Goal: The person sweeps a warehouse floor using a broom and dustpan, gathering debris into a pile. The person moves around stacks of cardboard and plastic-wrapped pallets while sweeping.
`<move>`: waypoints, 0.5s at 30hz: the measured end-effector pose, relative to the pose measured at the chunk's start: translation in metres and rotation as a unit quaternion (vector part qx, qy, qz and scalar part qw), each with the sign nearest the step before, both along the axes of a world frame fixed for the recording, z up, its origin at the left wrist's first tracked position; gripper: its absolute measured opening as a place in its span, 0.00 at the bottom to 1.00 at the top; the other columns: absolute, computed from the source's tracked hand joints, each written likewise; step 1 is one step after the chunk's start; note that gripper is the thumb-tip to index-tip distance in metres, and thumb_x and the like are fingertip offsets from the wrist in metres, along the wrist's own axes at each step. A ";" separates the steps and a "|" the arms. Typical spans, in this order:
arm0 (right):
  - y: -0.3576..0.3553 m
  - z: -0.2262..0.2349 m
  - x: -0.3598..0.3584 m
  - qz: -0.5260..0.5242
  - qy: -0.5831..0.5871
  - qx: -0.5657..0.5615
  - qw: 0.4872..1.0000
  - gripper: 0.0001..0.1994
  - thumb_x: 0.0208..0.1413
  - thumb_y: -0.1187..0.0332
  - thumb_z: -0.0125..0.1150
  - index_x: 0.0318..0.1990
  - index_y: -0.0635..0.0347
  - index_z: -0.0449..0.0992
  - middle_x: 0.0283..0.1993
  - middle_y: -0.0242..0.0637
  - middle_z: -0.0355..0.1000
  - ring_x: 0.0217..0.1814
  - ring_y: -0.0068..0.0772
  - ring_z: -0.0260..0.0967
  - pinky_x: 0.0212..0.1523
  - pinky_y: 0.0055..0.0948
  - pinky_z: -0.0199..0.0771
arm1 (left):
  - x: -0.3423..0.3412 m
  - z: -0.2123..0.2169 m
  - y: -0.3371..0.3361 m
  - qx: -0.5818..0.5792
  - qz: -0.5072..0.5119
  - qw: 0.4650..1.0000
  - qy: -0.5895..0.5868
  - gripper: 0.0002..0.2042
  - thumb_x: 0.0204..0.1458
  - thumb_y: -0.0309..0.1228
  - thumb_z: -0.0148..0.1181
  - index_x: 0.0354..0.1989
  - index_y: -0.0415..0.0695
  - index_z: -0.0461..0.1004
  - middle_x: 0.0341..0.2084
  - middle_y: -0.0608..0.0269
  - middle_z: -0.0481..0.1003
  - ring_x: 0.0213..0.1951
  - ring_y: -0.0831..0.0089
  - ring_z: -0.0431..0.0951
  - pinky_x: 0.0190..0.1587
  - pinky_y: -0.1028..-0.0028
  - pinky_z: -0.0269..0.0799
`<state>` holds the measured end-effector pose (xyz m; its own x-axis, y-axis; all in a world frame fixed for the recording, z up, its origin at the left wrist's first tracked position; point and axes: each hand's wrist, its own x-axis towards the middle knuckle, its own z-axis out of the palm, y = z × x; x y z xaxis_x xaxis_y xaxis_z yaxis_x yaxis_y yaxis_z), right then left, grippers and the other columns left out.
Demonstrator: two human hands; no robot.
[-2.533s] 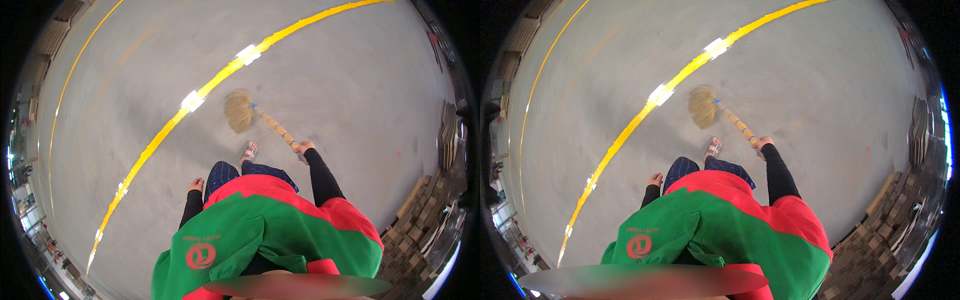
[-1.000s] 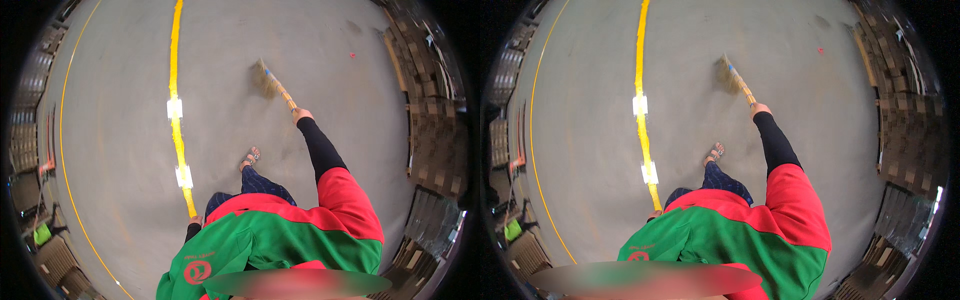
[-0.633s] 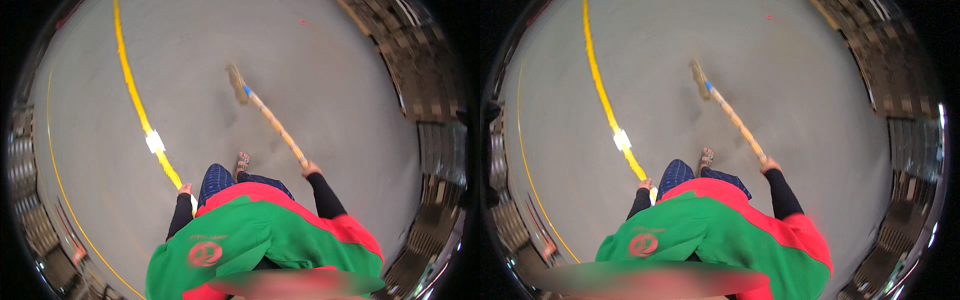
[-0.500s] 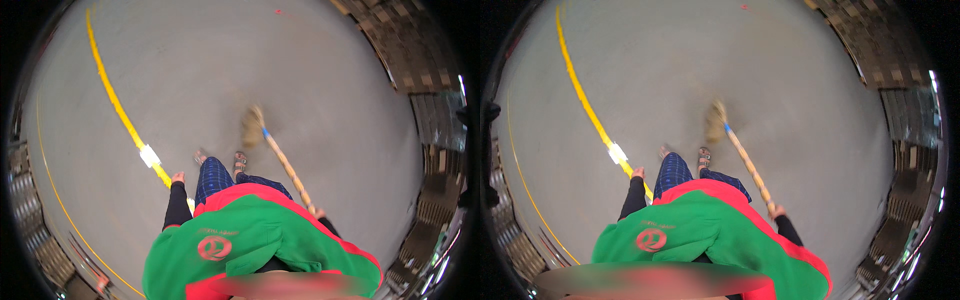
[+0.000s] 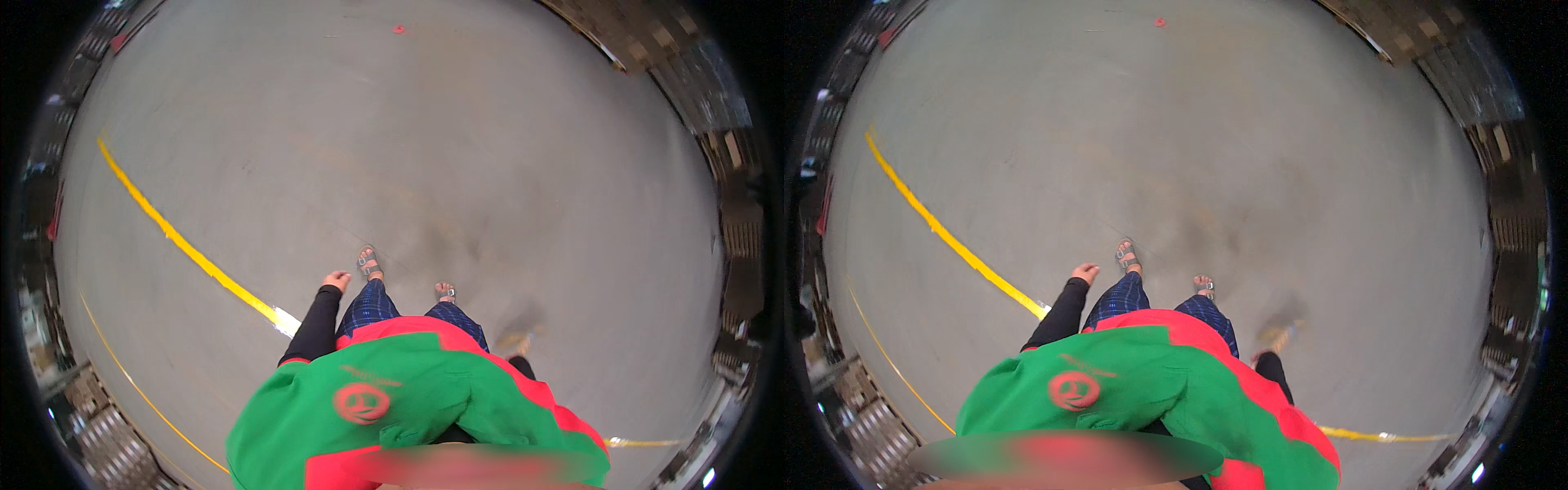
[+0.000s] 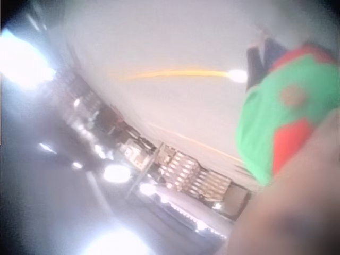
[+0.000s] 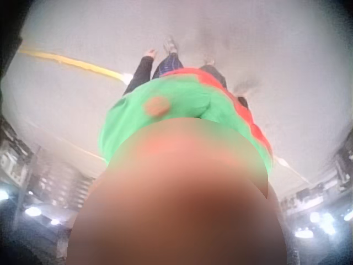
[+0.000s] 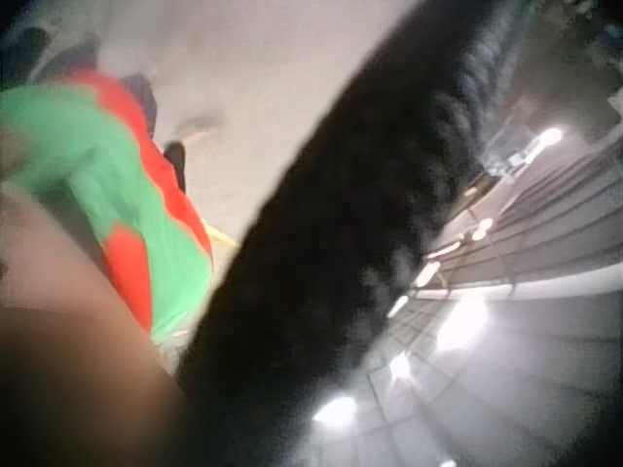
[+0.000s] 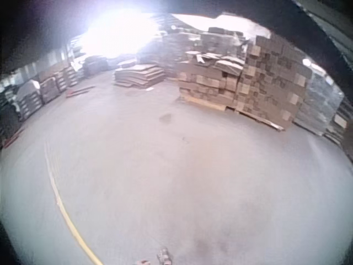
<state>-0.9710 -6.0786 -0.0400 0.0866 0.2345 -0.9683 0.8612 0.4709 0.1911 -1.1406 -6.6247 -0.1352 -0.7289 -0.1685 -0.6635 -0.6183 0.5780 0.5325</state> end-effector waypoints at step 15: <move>-0.294 -0.032 -0.276 -0.101 0.261 0.028 0.960 0.13 0.25 0.71 0.63 0.23 0.66 0.70 0.18 0.41 0.70 0.16 0.30 0.68 0.22 0.29 0.69 | 0.001 -0.053 -0.176 -0.030 0.015 0.977 -0.209 0.17 0.42 0.37 0.53 0.36 0.35 0.69 0.23 0.61 0.71 0.23 0.72 0.72 0.24 0.74 0.70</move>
